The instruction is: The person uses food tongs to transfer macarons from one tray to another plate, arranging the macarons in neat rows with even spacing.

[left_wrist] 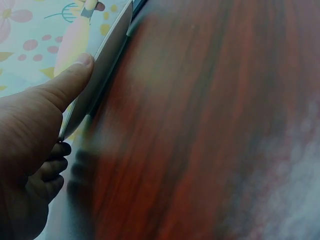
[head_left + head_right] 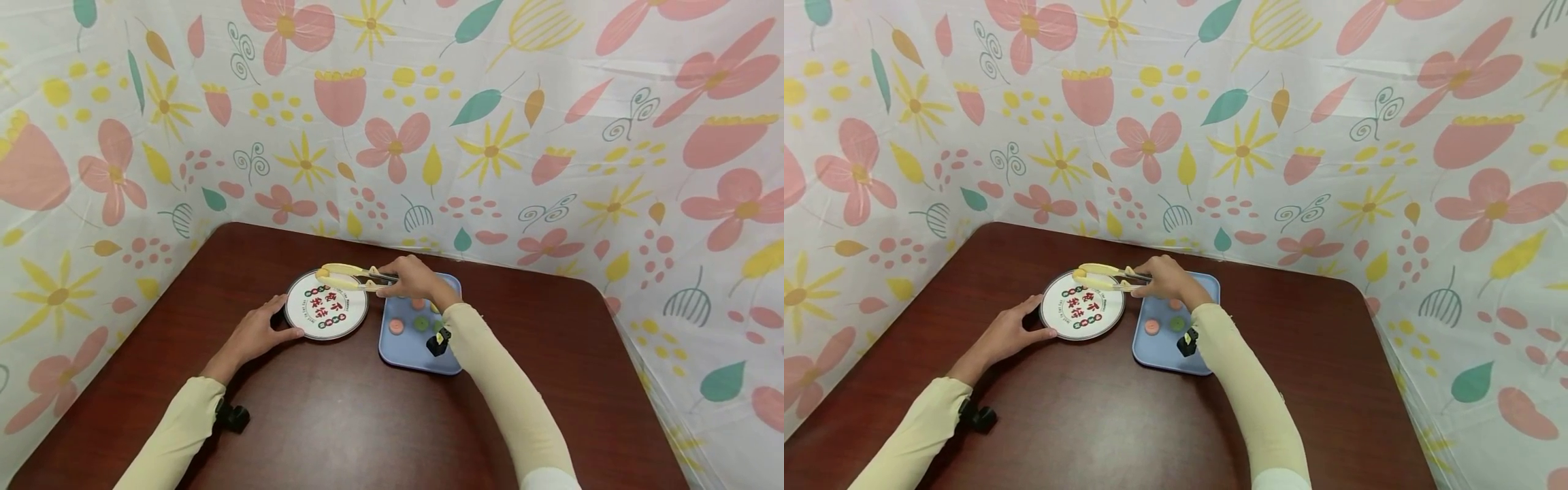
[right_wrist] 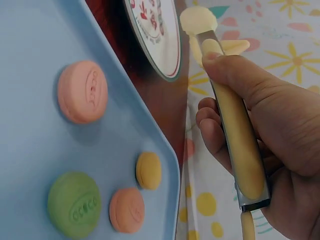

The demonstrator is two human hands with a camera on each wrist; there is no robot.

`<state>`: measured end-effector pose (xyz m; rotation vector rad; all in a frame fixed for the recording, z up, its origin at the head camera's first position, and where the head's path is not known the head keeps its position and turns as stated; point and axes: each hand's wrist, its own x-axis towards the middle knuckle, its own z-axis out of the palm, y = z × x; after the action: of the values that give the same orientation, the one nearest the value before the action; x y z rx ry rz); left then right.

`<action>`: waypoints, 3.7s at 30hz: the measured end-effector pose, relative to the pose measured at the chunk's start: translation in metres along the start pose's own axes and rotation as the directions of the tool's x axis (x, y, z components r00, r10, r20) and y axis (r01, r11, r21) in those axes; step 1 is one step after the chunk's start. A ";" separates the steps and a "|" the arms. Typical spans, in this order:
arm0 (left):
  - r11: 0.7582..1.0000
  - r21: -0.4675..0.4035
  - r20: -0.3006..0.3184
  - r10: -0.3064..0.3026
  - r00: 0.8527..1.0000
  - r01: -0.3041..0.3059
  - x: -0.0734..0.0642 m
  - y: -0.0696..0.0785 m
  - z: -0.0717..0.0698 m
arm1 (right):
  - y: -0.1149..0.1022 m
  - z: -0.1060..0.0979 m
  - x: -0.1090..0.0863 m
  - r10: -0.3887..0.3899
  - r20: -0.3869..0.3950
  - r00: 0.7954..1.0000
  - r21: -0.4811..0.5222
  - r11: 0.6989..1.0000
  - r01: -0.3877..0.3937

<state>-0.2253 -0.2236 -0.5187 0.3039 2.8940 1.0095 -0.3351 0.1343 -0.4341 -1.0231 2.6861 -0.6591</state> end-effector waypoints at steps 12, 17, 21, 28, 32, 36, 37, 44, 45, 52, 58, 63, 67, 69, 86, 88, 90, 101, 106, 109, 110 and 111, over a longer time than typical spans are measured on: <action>1.000 0.005 0.006 -0.006 1.000 0.006 0.000 0.000 0.000 | -0.007 0.008 0.017 0.023 0.061 0.998 -0.054 0.998 -0.020; 1.000 0.000 0.000 -0.004 1.000 0.004 0.000 -0.001 0.000 | -0.006 0.014 0.019 0.027 0.066 0.997 -0.056 0.998 -0.023; 1.000 -0.004 -0.010 -0.001 1.000 0.001 -0.001 0.000 0.000 | -0.008 0.016 0.020 0.036 0.069 0.997 -0.034 0.999 -0.033; 1.000 -0.014 -0.001 -0.010 1.000 0.010 -0.001 0.001 0.000 | -0.011 0.012 0.014 0.031 0.052 0.998 -0.035 0.999 -0.029; 1.000 -0.016 0.001 -0.008 1.000 0.008 -0.002 0.000 0.000 | -0.011 0.002 0.003 -0.009 0.008 1.000 -0.031 0.999 0.009; 1.000 -0.014 -0.001 -0.005 1.000 0.005 -0.002 -0.001 0.000 | -0.011 -0.011 -0.013 0.007 -0.010 1.000 -0.015 1.000 -0.007; 1.000 -0.014 -0.003 -0.005 1.000 0.005 -0.002 -0.001 0.000 | -0.010 -0.014 -0.017 0.014 -0.016 1.000 -0.017 1.000 -0.014; 1.000 -0.011 -0.007 0.003 1.000 -0.003 -0.001 0.000 0.002 | -0.007 -0.030 -0.050 0.038 -0.106 0.994 -0.034 0.999 -0.041; 1.000 -0.013 -0.006 -0.001 1.000 0.001 0.000 0.001 0.002 | -0.007 -0.032 -0.055 0.041 -0.116 0.992 -0.037 0.998 -0.046; 1.000 -0.001 -0.003 -0.002 1.000 0.002 0.000 0.001 0.002 | -0.006 -0.044 -0.093 0.124 -0.148 0.981 -0.003 0.992 -0.126; 1.000 -0.001 -0.002 -0.008 1.000 0.008 -0.002 0.000 0.001 | 0.000 -0.044 -0.123 0.156 -0.169 0.973 -0.041 0.986 -0.165; 1.000 -0.004 0.000 -0.008 1.000 0.008 -0.002 0.000 0.002 | 0.004 -0.040 -0.146 0.163 -0.171 0.972 -0.047 0.984 -0.174; 1.000 -0.002 -0.012 0.005 1.000 -0.005 -0.002 -0.001 0.002 | 0.007 -0.035 -0.161 0.169 -0.168 0.971 -0.037 0.983 -0.177; 1.000 -0.003 -0.017 0.009 1.000 -0.010 -0.002 -0.001 0.002 | 0.010 -0.032 -0.166 0.166 -0.169 0.972 -0.034 0.984 -0.174; 1.000 -0.011 0.002 -0.009 1.000 0.009 -0.002 -0.001 0.000 | 0.022 0.006 -0.196 0.209 -0.147 0.967 0.026 0.978 -0.207; 1.000 -0.013 0.003 -0.009 1.000 0.009 -0.002 0.000 0.000 | 0.023 0.010 -0.196 0.215 -0.143 0.966 0.031 0.977 -0.213; 1.000 -0.015 0.003 -0.009 1.000 0.009 -0.002 0.000 0.000 | 0.024 0.012 -0.197 0.219 -0.142 0.965 0.030 0.976 -0.217; 1.000 -0.016 0.003 -0.003 1.000 0.003 -0.002 -0.001 -0.001 | 0.023 0.024 -0.201 0.190 -0.160 0.969 -0.028 0.980 -0.197; 1.000 -0.015 0.005 -0.005 1.000 0.005 -0.002 -0.001 -0.001 | 0.019 0.025 -0.201 0.187 -0.165 0.968 -0.046 0.979 -0.197; 1.000 -0.016 0.005 -0.006 1.000 0.006 -0.003 -0.001 -0.001 | 0.015 0.023 -0.200 0.183 -0.169 0.969 -0.058 0.979 -0.195; 1.000 -0.017 0.004 -0.007 1.000 0.007 -0.003 -0.001 -0.001 | 0.014 0.023 -0.200 0.179 -0.171 0.969 -0.060 0.980 -0.192; 1.000 -0.019 0.004 -0.008 1.000 0.008 -0.003 -0.001 0.000 | 0.013 0.022 -0.199 0.176 -0.174 0.969 -0.062 0.980 -0.189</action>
<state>-0.2228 -0.2252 -0.5190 0.2926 2.8782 1.0327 -0.1876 0.2689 -0.4555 -0.7540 2.9287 -0.6342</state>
